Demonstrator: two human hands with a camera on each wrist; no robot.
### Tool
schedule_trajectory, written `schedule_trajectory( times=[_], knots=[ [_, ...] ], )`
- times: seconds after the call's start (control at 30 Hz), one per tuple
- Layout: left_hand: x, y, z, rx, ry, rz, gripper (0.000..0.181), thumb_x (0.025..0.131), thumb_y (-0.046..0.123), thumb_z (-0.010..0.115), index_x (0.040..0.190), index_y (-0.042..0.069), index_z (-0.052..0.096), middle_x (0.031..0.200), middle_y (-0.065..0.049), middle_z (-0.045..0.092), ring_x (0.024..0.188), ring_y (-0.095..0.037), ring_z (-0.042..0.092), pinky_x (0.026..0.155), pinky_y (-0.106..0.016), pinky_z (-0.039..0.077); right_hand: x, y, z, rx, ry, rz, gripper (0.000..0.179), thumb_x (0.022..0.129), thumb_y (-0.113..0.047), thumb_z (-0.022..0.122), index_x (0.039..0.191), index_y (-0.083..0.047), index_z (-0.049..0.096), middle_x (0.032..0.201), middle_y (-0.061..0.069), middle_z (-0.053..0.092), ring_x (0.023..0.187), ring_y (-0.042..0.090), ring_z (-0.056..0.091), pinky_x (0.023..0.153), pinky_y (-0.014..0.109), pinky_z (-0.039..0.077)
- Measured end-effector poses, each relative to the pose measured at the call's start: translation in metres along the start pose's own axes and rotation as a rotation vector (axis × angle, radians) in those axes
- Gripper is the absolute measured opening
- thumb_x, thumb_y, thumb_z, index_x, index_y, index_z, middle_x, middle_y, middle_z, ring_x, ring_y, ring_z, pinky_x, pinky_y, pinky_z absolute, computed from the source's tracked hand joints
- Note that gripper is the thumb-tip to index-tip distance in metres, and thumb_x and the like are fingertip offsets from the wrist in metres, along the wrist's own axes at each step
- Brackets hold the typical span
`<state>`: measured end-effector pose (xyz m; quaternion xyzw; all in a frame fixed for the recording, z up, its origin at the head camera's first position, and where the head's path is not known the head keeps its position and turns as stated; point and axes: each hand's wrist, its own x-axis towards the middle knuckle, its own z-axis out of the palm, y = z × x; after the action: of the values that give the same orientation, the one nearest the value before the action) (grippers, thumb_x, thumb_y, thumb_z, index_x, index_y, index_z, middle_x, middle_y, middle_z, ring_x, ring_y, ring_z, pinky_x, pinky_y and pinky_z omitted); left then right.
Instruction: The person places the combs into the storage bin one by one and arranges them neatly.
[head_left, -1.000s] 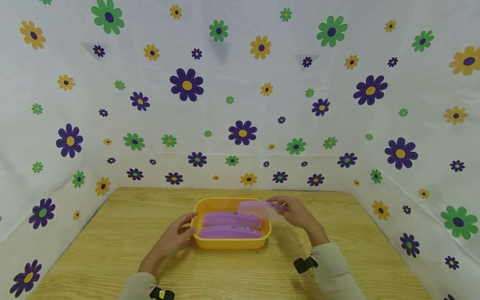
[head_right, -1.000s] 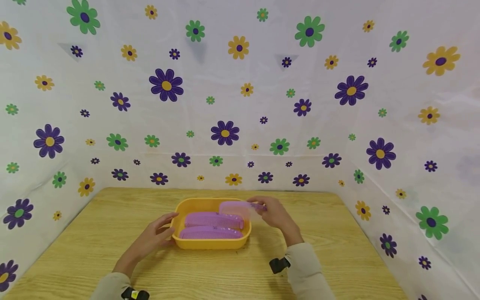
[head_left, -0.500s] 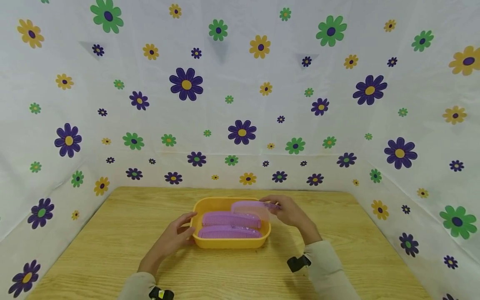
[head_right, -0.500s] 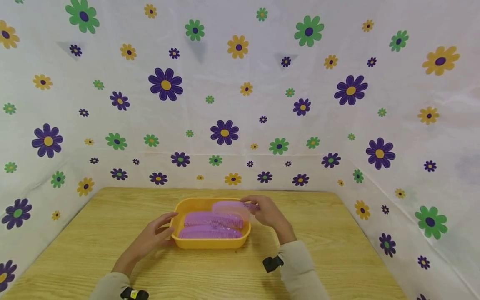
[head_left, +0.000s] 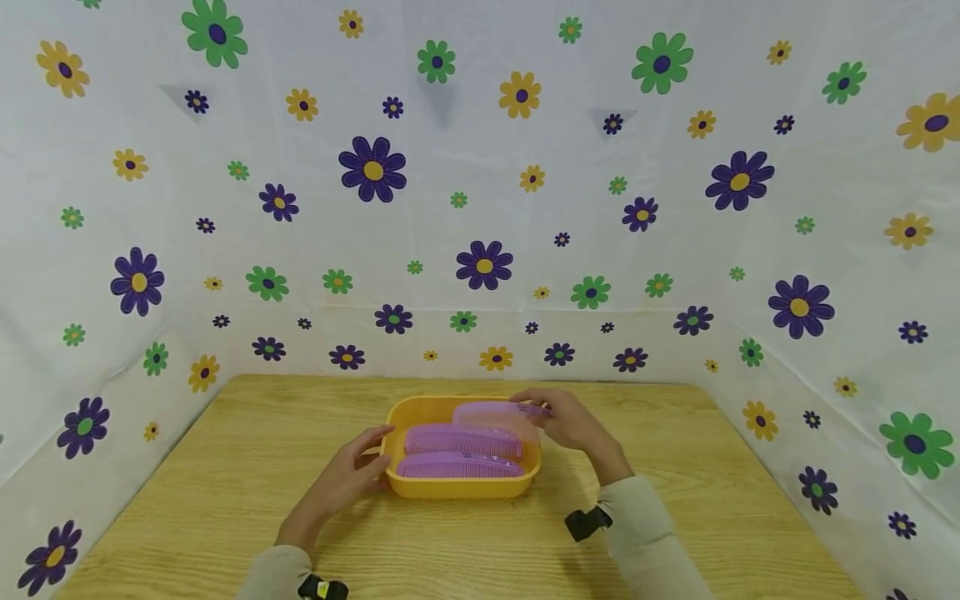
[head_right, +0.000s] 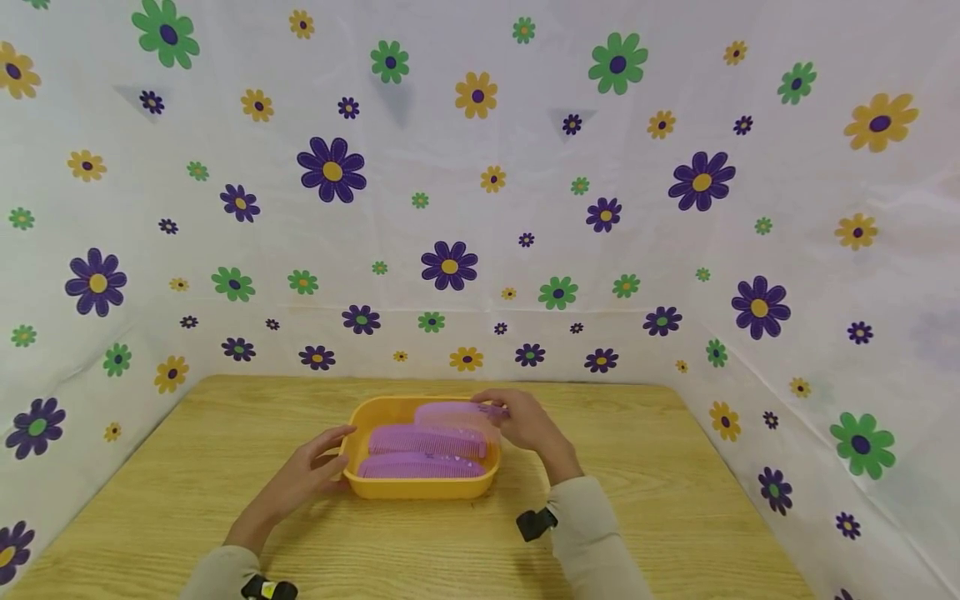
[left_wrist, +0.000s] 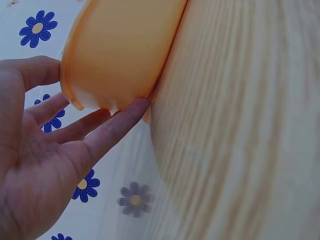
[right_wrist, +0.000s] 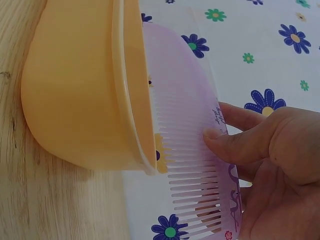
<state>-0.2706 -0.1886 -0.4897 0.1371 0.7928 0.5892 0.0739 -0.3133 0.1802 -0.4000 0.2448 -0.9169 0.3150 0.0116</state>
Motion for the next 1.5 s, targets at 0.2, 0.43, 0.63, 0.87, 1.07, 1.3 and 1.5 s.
schedule_trajectory(
  times=[0.2,0.43,0.63,0.87,1.07,1.3,1.5],
  knots=[
    [0.000,0.001,-0.001,-0.015,-0.012,0.003,0.055,0.107,0.018,0.055,0.158,0.007,0.036,0.160,-0.031,0.034,0.138,-0.050,0.051,0.094,-0.042,0.063,0.004,-0.002,0.002,-0.002,0.001,-0.038,0.041,0.095,0.013,0.057,0.126,-0.008,0.073,0.126,0.019,0.071,0.108,0.031,0.065,0.094,0.047,0.060],
    [0.000,0.001,-0.002,-0.017,-0.022,0.013,0.056,0.107,0.018,0.055,0.158,0.006,0.035,0.161,-0.032,0.033,0.138,-0.051,0.050,0.094,-0.042,0.063,0.007,-0.004,0.007,-0.003,-0.002,-0.089,0.043,0.092,0.015,0.057,0.126,-0.005,0.072,0.126,0.020,0.071,0.104,0.031,0.066,0.090,0.045,0.060],
    [0.000,0.002,-0.001,-0.012,-0.006,-0.001,0.055,0.107,0.018,0.056,0.158,0.007,0.037,0.161,-0.031,0.035,0.138,-0.050,0.051,0.094,-0.042,0.063,0.009,-0.010,0.014,0.003,-0.020,-0.089,0.045,0.089,0.017,0.056,0.125,-0.004,0.072,0.126,0.020,0.071,0.100,0.027,0.063,0.093,0.046,0.060],
    [-0.001,0.002,0.000,0.013,0.006,-0.005,0.055,0.107,0.017,0.056,0.158,0.007,0.037,0.161,-0.030,0.036,0.138,-0.050,0.052,0.093,-0.042,0.063,0.011,-0.018,0.019,0.015,-0.035,-0.057,0.044,0.091,0.016,0.055,0.125,-0.005,0.073,0.128,0.020,0.071,0.102,0.028,0.063,0.097,0.050,0.059],
    [0.000,0.003,0.000,0.012,0.009,-0.014,0.055,0.107,0.018,0.056,0.158,0.008,0.037,0.160,-0.029,0.036,0.137,-0.049,0.053,0.093,-0.041,0.063,0.013,-0.021,0.023,0.021,-0.036,-0.050,0.044,0.091,0.016,0.055,0.125,-0.006,0.073,0.127,0.019,0.071,0.105,0.029,0.063,0.097,0.049,0.059],
    [0.000,0.004,-0.002,-0.006,-0.004,-0.007,0.055,0.107,0.017,0.055,0.158,0.007,0.037,0.160,-0.031,0.035,0.137,-0.050,0.052,0.093,-0.042,0.063,0.018,-0.022,0.031,0.047,-0.057,-0.032,0.045,0.092,0.015,0.056,0.126,-0.009,0.073,0.130,0.016,0.070,0.110,0.029,0.063,0.100,0.050,0.057],
    [0.000,0.003,-0.001,-0.006,-0.002,-0.005,0.054,0.107,0.016,0.055,0.158,0.007,0.037,0.160,-0.031,0.034,0.138,-0.051,0.051,0.094,-0.042,0.063,0.020,-0.025,0.034,0.059,-0.067,-0.050,0.042,0.093,0.013,0.058,0.127,-0.007,0.072,0.131,0.016,0.070,0.113,0.031,0.064,0.101,0.051,0.057]
  ],
)
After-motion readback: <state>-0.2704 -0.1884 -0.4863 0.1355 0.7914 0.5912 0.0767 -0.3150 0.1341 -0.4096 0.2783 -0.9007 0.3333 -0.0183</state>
